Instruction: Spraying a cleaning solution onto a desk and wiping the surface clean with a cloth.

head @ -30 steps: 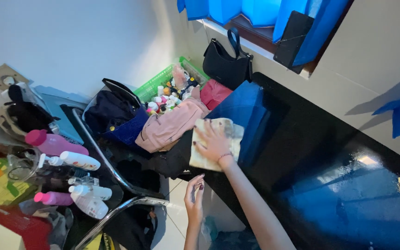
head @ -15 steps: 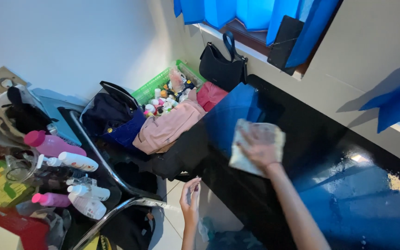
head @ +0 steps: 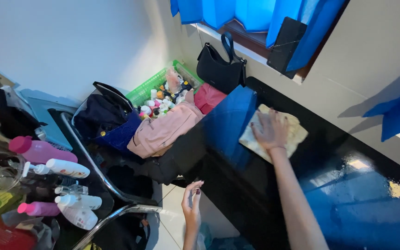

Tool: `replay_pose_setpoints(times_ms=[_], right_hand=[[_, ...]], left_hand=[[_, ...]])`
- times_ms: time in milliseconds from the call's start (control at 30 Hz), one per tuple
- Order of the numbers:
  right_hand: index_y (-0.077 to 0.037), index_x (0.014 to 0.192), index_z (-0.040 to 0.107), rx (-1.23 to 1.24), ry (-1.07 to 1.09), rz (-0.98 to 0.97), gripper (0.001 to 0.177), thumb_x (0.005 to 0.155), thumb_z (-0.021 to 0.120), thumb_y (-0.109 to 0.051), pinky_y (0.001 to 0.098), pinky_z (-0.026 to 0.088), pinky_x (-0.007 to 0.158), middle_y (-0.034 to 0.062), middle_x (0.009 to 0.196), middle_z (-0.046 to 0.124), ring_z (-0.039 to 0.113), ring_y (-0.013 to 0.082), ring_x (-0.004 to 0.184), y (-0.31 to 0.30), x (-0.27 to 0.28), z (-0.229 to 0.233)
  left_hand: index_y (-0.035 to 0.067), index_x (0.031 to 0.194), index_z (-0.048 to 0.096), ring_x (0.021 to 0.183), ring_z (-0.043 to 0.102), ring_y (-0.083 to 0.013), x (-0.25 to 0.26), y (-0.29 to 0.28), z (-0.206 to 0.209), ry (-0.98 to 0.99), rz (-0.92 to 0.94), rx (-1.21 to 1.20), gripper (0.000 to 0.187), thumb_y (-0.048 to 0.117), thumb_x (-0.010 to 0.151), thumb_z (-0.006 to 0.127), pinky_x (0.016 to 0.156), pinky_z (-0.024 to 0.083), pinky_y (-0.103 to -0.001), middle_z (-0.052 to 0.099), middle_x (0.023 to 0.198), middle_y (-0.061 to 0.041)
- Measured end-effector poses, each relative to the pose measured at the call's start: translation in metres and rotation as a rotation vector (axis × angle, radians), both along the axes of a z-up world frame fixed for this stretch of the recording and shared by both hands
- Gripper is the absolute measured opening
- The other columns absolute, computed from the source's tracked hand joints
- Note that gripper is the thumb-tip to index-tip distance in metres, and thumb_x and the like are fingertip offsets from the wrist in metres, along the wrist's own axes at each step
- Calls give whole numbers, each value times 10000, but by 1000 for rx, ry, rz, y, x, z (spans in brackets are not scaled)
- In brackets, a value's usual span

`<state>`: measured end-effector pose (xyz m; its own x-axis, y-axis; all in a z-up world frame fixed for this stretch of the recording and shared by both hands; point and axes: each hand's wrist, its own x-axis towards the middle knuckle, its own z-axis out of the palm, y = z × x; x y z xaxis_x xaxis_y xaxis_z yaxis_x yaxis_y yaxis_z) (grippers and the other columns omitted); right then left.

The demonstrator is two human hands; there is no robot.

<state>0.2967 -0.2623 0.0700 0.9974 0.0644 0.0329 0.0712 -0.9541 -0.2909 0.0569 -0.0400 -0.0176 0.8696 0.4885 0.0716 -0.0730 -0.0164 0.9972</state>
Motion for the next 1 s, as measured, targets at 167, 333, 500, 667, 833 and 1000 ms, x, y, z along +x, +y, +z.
replay_pose_setpoints(times_ms=[167, 333, 500, 667, 833, 1000], right_hand=[[-254, 1432, 411, -49, -85, 120, 600, 916, 352, -553, 575, 242, 1055, 154, 1492, 335, 316, 367, 1349, 56, 16, -21], [-280, 1498, 270, -105, -149, 254, 674, 908, 280, -608, 613, 292, 999, 190, 1492, 307, 377, 474, 1266, 133, 18, -81], [-330, 1412, 384, -146, -266, 500, 601, 857, 325, -553, 622, 374, 769, 142, 1340, 481, 542, 343, 1078, 201, -41, -31], [-327, 1471, 307, 153, -48, 679, 615, 908, 312, -575, 560, 73, 1125, 83, 1550, 262, 165, 301, 1444, 220, -72, -36], [-328, 1454, 343, 241, 17, 685, 604, 906, 328, -580, 538, 47, 1142, 93, 1542, 282, 173, 327, 1440, 209, -65, -31], [-292, 1475, 320, 152, -103, 621, 624, 916, 358, -568, 579, 151, 1090, 167, 1513, 312, 254, 364, 1402, 181, -33, -48]], left_hand=[[70, 1107, 676, 1066, 651, -230, 1, 4, 14, -10, 22, -78, 298, 238, 911, 528, 951, 492, -351, 702, 1110, -107], [107, 1102, 679, 1060, 659, -231, -4, 13, 10, 31, 61, -36, 312, 281, 890, 531, 972, 488, -371, 716, 1109, -83], [39, 1072, 672, 1045, 651, -231, -7, 17, 15, -69, 72, -33, 258, 170, 899, 533, 942, 480, -340, 708, 1076, -122], [43, 1073, 678, 1037, 651, -238, -8, 19, 15, -43, 80, -33, 263, 182, 897, 541, 929, 496, -354, 704, 1071, -119], [32, 1071, 681, 1027, 661, -239, -9, 25, 15, -41, 102, -66, 281, 209, 907, 538, 923, 509, -352, 707, 1051, -120], [31, 1116, 662, 1052, 653, -245, -9, 32, 6, -59, 95, -72, 294, 191, 910, 525, 923, 500, -356, 708, 1087, -135]])
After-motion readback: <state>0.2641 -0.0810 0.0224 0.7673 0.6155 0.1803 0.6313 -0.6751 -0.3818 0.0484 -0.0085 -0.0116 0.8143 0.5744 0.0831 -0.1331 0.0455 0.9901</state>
